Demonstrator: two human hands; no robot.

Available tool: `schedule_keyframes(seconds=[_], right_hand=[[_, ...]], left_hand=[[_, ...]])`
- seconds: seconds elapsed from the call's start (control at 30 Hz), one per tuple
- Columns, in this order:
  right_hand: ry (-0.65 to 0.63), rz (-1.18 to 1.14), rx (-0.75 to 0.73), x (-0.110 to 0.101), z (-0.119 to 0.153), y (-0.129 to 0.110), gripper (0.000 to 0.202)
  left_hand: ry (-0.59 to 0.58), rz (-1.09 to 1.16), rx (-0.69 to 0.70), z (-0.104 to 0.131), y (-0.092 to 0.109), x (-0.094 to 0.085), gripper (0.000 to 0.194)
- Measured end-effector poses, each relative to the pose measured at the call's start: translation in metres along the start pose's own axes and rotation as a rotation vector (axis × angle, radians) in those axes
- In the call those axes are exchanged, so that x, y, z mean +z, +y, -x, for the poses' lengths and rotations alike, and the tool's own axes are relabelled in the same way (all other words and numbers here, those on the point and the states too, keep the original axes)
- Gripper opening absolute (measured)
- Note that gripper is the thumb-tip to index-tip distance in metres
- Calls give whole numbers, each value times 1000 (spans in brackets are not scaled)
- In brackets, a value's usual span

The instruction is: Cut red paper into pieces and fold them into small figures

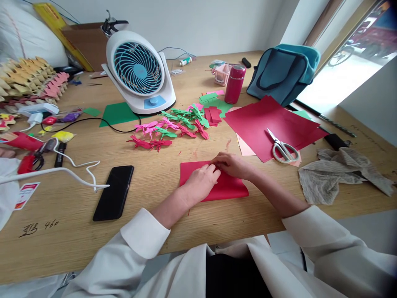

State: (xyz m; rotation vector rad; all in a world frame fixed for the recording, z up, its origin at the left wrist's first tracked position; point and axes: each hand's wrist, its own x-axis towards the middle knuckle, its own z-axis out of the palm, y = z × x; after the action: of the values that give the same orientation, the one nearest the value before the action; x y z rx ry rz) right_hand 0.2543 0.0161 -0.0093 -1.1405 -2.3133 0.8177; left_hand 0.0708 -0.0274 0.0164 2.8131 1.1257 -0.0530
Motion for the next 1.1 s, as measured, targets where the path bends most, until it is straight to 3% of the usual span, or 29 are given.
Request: schedule_keyframes(seconds=[0.1, 0.37, 0.57, 0.97, 1.1], right_hand=[[-14, 12, -5, 0, 1, -2, 34], [-21, 67, 1, 3, 4, -6, 43], [14, 138, -23, 9, 7, 0, 46], [23, 129, -20, 11, 8, 0, 47], [27, 132, -36, 12, 8, 3, 46]], left_hand=[[-18, 38, -46, 3, 7, -2, 23], [-7, 32, -135, 9, 18, -3, 51], [11, -21, -156, 18, 34, 1, 45], [21, -28, -179, 36, 41, 1, 54], [29, -20, -186, 40, 47, 3, 48]])
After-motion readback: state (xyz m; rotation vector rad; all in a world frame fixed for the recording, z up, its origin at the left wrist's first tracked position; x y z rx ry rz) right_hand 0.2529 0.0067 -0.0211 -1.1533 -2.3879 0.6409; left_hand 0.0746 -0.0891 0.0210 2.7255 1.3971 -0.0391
